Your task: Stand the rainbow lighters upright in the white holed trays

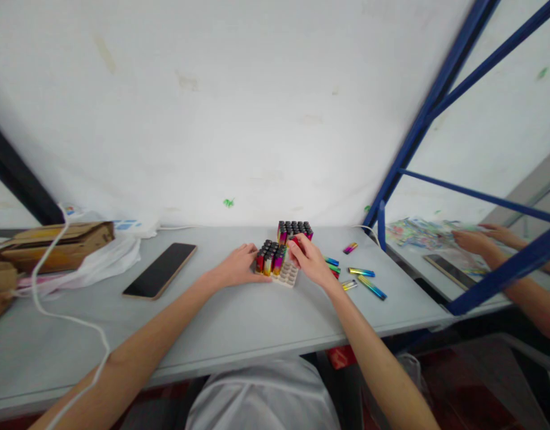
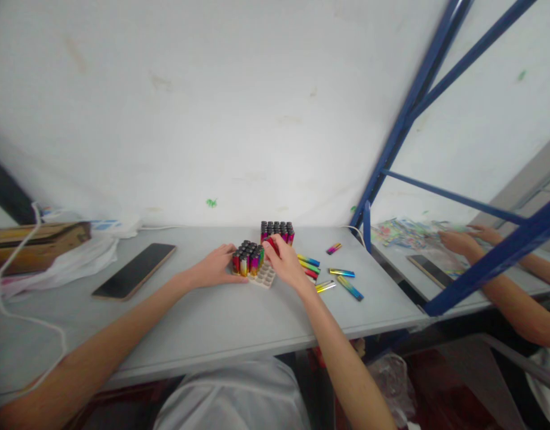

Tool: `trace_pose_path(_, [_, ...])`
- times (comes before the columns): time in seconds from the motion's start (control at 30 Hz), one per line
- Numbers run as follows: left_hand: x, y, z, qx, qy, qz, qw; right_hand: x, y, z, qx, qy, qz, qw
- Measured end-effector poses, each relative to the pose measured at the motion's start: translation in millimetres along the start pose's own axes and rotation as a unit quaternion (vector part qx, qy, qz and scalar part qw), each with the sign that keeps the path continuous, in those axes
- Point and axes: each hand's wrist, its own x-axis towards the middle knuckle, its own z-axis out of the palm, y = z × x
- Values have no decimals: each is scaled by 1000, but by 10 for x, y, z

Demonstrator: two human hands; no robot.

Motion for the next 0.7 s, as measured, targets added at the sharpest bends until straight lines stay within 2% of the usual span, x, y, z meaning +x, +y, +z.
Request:
trace_pose_path(0.1, [-6,-11,12,-12,12,2,1000,-16,-92,-60,-9,-17,-28,999])
trace_pose_path(0.27, [-11,0,9,-11,14,0,1000,-42,-214,-71,-115,-49,-97,987])
trace_pose_path(0.4, [-10,23,-4,-8,7,-3,1000,-63,-200,-2,-94,-85,-65,990])
trace_pose_path(0.7, [-6,14,18,7,13,1,1000,-65,-183,-1,-127,-72,-45,988])
